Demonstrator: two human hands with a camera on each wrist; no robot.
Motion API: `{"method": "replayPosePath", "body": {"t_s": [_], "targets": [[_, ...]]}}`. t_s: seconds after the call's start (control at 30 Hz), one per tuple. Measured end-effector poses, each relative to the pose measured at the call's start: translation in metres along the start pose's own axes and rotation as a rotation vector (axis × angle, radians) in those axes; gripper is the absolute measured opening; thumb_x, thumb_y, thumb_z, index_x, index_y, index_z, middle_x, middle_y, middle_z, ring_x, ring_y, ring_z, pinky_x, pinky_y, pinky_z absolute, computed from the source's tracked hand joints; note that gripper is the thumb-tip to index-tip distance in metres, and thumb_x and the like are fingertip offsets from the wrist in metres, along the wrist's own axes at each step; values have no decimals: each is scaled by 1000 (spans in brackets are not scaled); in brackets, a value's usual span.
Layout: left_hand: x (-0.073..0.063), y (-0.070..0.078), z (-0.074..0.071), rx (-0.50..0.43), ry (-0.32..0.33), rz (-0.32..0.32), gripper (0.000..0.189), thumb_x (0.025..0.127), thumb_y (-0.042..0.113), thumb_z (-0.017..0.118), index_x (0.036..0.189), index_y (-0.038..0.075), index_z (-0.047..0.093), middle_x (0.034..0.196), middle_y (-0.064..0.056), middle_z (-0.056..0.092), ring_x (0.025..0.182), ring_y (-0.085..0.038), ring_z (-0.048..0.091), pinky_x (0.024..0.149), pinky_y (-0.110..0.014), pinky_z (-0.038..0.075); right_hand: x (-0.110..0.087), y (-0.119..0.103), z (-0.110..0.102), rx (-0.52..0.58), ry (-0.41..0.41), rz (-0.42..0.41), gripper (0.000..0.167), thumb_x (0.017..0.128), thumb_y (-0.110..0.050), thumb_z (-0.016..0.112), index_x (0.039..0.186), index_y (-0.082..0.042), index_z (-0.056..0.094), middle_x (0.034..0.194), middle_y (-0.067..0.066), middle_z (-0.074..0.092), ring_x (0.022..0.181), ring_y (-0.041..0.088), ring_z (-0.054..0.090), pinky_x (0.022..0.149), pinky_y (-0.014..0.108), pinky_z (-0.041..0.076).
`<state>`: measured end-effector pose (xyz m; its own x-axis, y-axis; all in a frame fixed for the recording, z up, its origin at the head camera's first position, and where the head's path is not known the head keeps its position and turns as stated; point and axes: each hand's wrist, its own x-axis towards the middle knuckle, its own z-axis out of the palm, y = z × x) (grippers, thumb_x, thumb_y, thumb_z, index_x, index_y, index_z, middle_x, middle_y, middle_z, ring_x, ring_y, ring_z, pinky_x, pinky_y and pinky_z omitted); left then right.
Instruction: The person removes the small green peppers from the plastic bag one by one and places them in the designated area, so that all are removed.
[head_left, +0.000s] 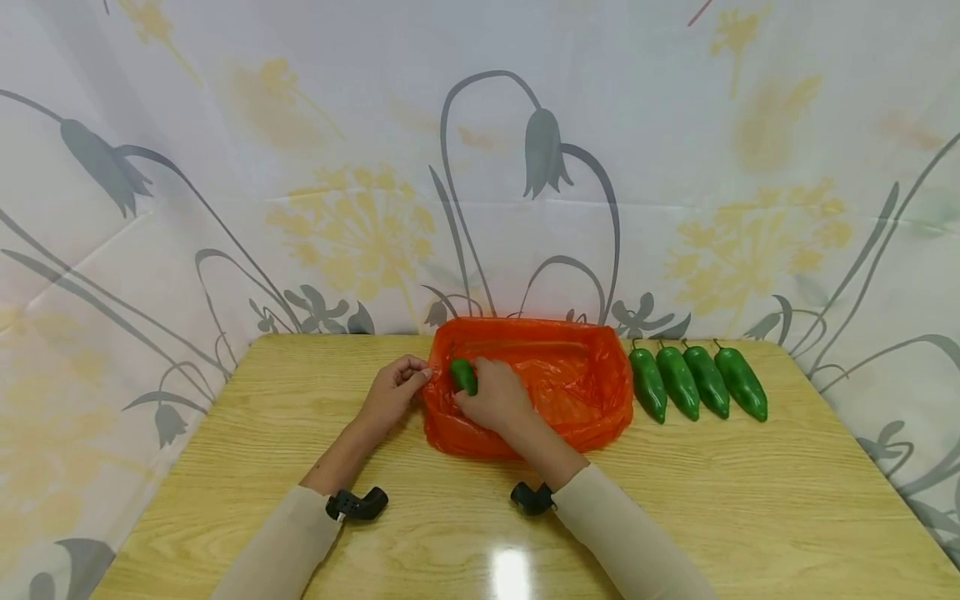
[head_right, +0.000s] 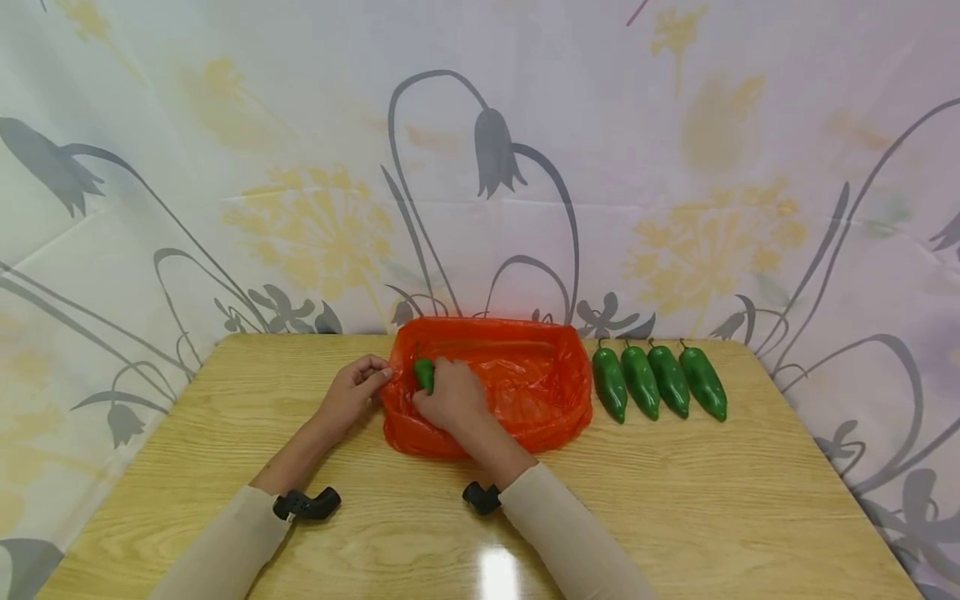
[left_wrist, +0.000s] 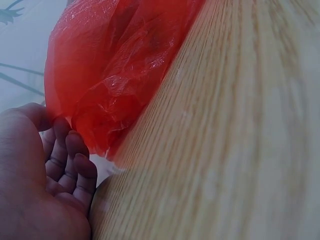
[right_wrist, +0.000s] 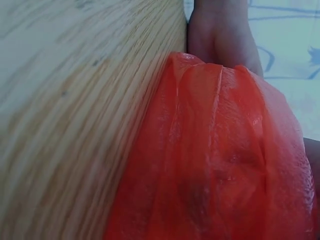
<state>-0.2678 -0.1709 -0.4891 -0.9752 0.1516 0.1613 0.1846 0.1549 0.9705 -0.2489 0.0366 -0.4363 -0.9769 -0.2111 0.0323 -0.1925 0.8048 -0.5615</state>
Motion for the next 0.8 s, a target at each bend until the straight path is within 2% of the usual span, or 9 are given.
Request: {"method": "replayPosePath", "body": {"t_s": [0.13, 0.37, 0.8], "targets": [[-1, 1, 1, -2, 4, -9, 20, 108, 12, 60, 110, -7, 66, 85, -1, 66, 76, -13, 58, 70, -23, 49, -1, 0, -2, 6, 6, 13, 33, 90, -21, 82, 114, -4, 65, 89, 6, 63, 76, 23, 59, 72, 35, 56], [-1, 1, 0, -6, 1, -16, 20, 109, 13, 60, 111, -7, 66, 86, -1, 66, 76, -13, 57, 70, -23, 48, -2, 2, -4, 22, 18, 6, 38, 91, -17, 81, 122, -1, 65, 99, 9, 67, 82, 23, 60, 82, 40, 60], [0, 0, -1, -14, -8, -13, 21, 109, 13, 61, 112, -7, 65, 87, -1, 68, 77, -10, 59, 72, -23, 50, -9, 4, -14, 91, 53, -21, 42, 91, -18, 78, 129, -2, 68, 115, 12, 72, 89, 24, 63, 83, 41, 60]]}}
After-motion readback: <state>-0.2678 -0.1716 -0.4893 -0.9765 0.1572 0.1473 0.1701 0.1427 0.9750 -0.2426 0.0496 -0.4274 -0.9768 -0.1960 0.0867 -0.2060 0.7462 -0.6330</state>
